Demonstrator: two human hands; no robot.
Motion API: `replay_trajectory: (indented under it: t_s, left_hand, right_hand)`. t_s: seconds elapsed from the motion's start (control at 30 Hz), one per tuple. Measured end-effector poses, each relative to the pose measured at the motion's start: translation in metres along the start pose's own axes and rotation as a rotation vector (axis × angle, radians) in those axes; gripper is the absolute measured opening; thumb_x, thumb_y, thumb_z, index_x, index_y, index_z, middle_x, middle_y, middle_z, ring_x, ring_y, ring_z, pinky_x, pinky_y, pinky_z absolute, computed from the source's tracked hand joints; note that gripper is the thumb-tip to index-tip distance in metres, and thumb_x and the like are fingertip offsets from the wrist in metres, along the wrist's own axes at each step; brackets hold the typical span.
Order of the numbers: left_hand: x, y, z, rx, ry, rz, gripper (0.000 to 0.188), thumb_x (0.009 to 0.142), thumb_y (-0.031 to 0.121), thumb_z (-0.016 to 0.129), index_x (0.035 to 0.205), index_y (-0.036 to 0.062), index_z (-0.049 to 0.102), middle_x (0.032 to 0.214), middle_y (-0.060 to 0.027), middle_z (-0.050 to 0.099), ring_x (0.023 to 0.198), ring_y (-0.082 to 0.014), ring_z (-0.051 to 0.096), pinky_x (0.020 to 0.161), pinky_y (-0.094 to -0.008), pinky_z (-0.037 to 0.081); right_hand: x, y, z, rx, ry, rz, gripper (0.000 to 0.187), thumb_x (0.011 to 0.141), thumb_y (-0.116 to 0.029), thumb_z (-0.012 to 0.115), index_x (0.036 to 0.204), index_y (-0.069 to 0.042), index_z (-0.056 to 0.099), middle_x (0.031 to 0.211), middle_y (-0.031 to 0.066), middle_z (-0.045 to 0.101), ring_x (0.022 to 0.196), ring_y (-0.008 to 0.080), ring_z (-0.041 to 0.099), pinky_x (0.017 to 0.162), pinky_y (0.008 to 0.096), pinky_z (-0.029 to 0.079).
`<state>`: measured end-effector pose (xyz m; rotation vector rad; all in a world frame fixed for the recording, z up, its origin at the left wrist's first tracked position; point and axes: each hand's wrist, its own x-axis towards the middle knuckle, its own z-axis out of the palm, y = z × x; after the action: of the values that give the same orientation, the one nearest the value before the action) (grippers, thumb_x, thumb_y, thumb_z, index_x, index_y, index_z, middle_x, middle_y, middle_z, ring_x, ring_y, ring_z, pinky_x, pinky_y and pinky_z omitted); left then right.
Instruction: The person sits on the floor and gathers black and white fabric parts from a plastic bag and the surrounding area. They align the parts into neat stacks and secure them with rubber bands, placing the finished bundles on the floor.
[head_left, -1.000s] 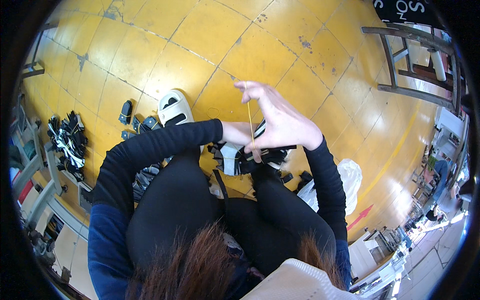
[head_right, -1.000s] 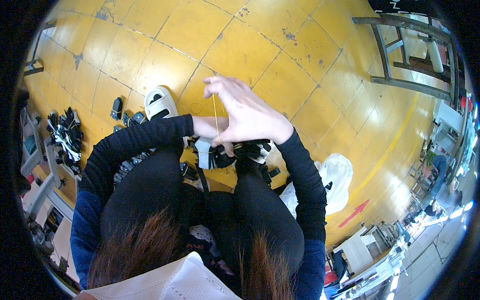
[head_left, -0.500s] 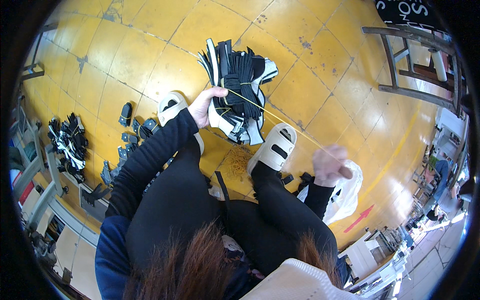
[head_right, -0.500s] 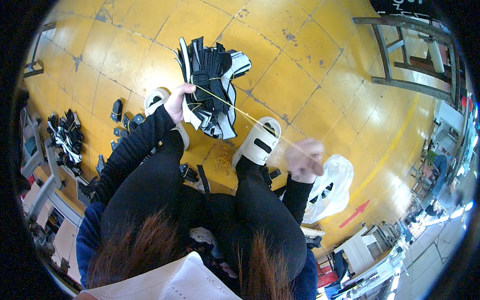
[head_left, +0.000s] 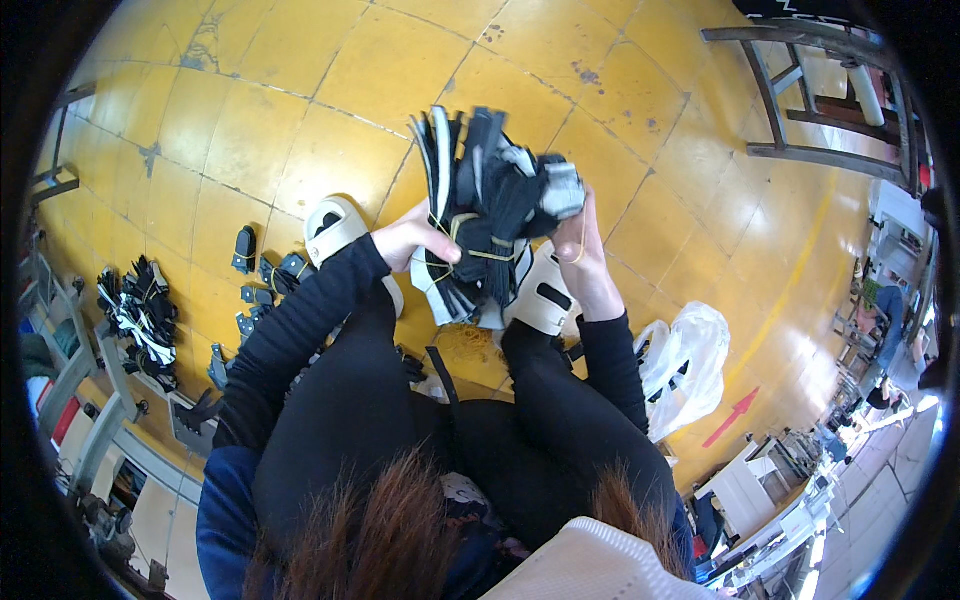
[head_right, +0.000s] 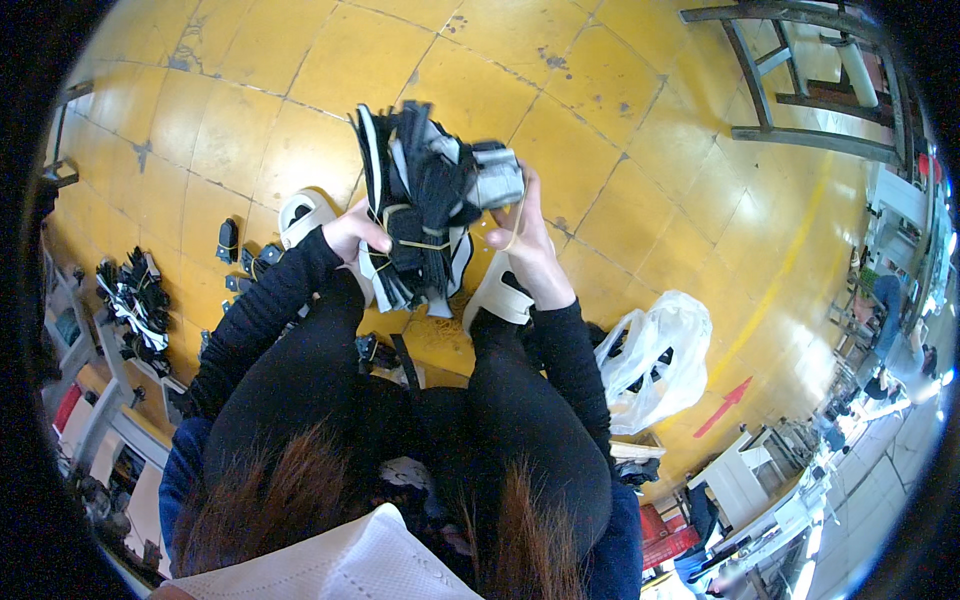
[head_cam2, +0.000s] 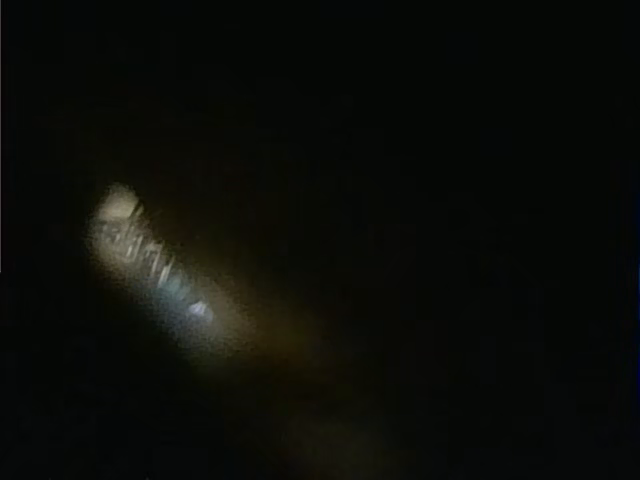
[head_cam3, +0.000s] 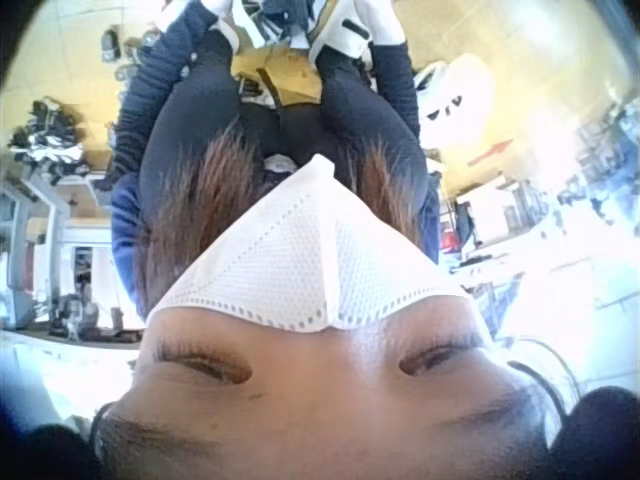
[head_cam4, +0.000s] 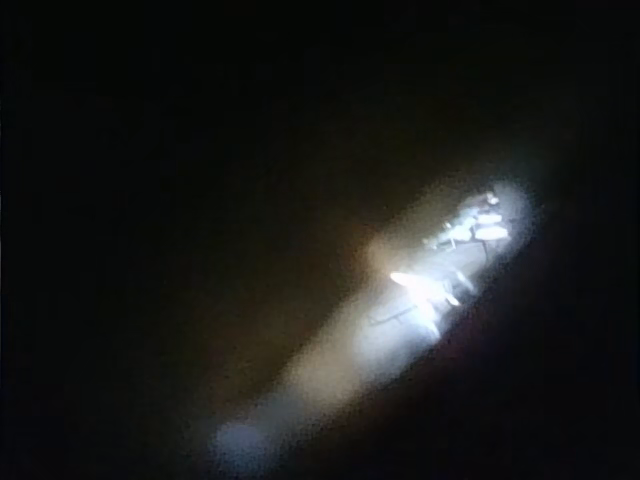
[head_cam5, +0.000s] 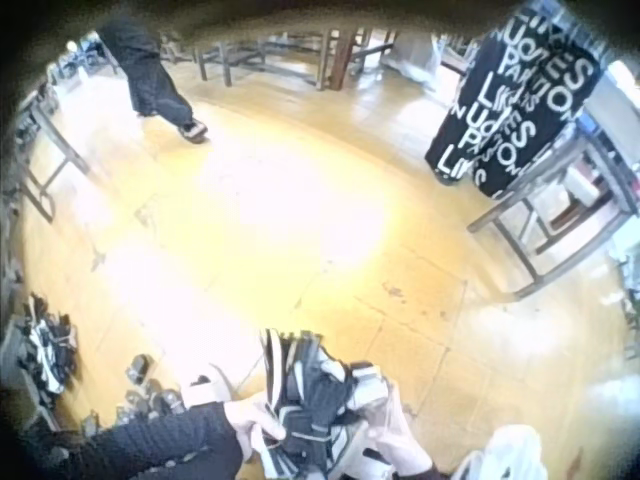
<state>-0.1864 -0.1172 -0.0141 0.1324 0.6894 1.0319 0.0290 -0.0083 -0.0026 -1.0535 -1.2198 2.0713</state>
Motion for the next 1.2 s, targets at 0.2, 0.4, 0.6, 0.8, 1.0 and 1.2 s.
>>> replay_trajectory:
  t_s: [0.2,0.4,0.6,0.8,1.0,1.2]
  left_hand:
    - [0.013,0.014,-0.001,0.790,-0.414,-0.223,0.076,0.057,0.011,0.085,0.124,-0.0010,0.051,0.118,-0.0115,0.060,0.110,-0.0198,0.056,0.096,-0.0318,0.043]
    - [0.018,-0.043,-0.005,0.881,-0.381,-0.360,0.048,0.068,0.024,0.081,0.108,0.0038,0.064,0.104,-0.0090,0.066,0.099,-0.0181,0.060,0.087,-0.0312,0.047]
    - [0.027,-0.099,-0.043,0.545,-0.041,-0.197,0.049,0.079,0.028,0.072,0.120,0.0050,0.059,0.107,-0.0099,0.065,0.096,-0.0186,0.062,0.084,-0.0337,0.050]
    - [0.005,-0.044,-0.037,0.219,0.281,-0.247,0.027,0.078,0.016,0.072,0.096,-0.0032,0.065,0.086,-0.0075,0.068,0.079,-0.0134,0.065,0.072,-0.0268,0.052]
    - [0.020,-0.022,-0.042,0.283,0.242,-0.065,0.044,0.075,0.013,0.075,0.114,0.0013,0.058,0.093,-0.0035,0.064,0.083,-0.0109,0.060,0.074,-0.0258,0.049]
    - [0.015,-0.038,-0.035,-0.043,0.139,-0.103,0.045,0.079,0.027,0.073,0.113,0.0000,0.062,0.106,-0.0061,0.066,0.094,-0.0150,0.061,0.086,-0.0289,0.048]
  right_hand:
    - [0.027,-0.044,-0.005,-0.303,-0.509,0.141,0.091,0.062,-0.034,0.082,0.133,0.000,0.036,0.130,0.0148,0.045,0.127,0.0255,0.041,0.108,0.0353,0.030]
    - [0.028,-0.057,0.051,-0.694,-1.059,-0.058,0.080,0.055,-0.031,0.086,0.119,-0.002,0.049,0.107,0.0156,0.059,0.104,0.0307,0.056,0.092,0.0381,0.041]
    - [-0.005,-0.044,0.046,-0.815,-1.251,-0.337,0.048,0.074,-0.025,0.075,0.114,-0.003,0.061,0.095,0.0116,0.064,0.091,0.0239,0.062,0.097,0.0408,0.037]
    - [-0.018,-0.020,-0.017,-0.584,-0.700,0.558,0.022,0.093,-0.018,0.056,0.106,-0.002,0.063,0.071,0.0086,0.063,0.069,0.0109,0.062,0.063,0.0275,0.048]
    - [-0.014,0.032,-0.024,-0.357,-0.255,0.146,0.015,0.093,-0.009,0.055,0.104,-0.001,0.060,0.096,0.0074,0.066,0.095,0.0131,0.060,0.087,0.0258,0.046]
    - [-0.034,0.031,0.008,-0.556,-0.144,0.057,0.024,0.090,-0.002,0.055,0.114,0.003,0.057,0.112,0.0091,0.060,0.107,0.0179,0.056,0.096,0.0301,0.041]
